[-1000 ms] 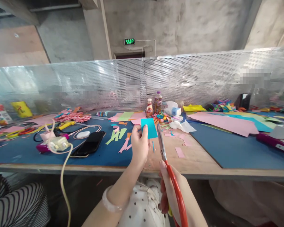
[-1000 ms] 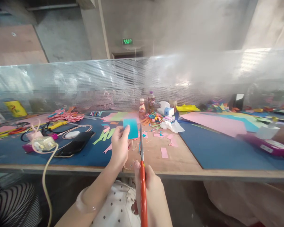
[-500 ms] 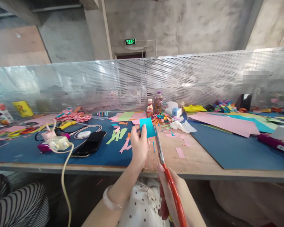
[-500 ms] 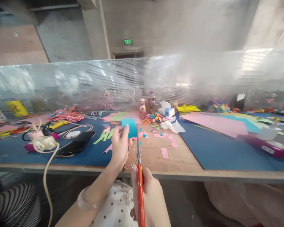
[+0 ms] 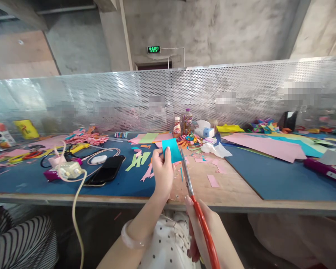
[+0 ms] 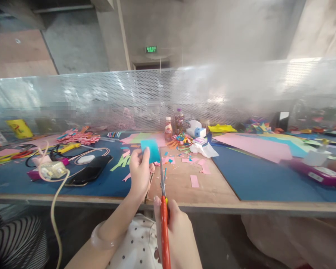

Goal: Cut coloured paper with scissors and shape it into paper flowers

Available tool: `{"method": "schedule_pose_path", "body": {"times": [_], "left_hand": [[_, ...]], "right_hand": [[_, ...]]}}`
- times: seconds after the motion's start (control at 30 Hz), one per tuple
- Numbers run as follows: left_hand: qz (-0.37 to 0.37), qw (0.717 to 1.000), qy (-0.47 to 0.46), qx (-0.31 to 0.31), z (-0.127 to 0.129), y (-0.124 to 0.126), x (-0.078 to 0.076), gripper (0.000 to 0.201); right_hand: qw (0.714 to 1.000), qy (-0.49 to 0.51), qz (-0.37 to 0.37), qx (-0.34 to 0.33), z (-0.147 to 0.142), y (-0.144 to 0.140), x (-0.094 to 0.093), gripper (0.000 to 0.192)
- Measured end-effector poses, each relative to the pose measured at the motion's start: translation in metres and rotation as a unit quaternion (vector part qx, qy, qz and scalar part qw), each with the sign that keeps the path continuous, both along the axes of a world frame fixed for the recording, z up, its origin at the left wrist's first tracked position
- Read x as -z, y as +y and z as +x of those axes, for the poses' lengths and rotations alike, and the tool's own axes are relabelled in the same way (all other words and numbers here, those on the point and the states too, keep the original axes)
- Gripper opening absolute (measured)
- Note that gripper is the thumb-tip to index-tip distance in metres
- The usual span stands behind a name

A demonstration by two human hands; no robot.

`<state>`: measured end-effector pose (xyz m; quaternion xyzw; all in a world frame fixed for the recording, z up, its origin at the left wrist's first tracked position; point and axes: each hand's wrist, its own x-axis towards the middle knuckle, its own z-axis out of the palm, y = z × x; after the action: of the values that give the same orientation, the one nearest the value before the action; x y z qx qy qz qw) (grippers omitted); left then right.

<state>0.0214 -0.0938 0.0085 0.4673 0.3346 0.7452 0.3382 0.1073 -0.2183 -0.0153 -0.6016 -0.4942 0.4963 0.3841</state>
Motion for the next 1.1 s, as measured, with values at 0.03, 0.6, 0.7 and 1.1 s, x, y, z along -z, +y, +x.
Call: {"method": "schedule_pose_path", "body": {"times": [0.03,0.6,0.7,1.1], "left_hand": [[0.002,1.000,-0.002,0.000,0.000,0.001,0.000,0.027],[-0.003,1.000,-0.017,0.003,-0.001,-0.003,-0.003,0.026],[-0.006,1.000,-0.016,0.001,-0.002,-0.003,-0.004,0.027],[0.001,1.000,-0.015,-0.002,-0.003,0.003,0.002,0.026]], "right_hand": [[1.000,0.000,0.003,-0.003,0.001,0.000,0.000,0.052],[0.999,-0.015,0.033,-0.012,-0.003,0.004,-0.005,0.049],[0.999,-0.006,0.031,-0.006,-0.003,0.002,-0.008,0.048],[1.000,-0.012,0.001,0.004,-0.004,0.009,-0.006,0.053]]}}
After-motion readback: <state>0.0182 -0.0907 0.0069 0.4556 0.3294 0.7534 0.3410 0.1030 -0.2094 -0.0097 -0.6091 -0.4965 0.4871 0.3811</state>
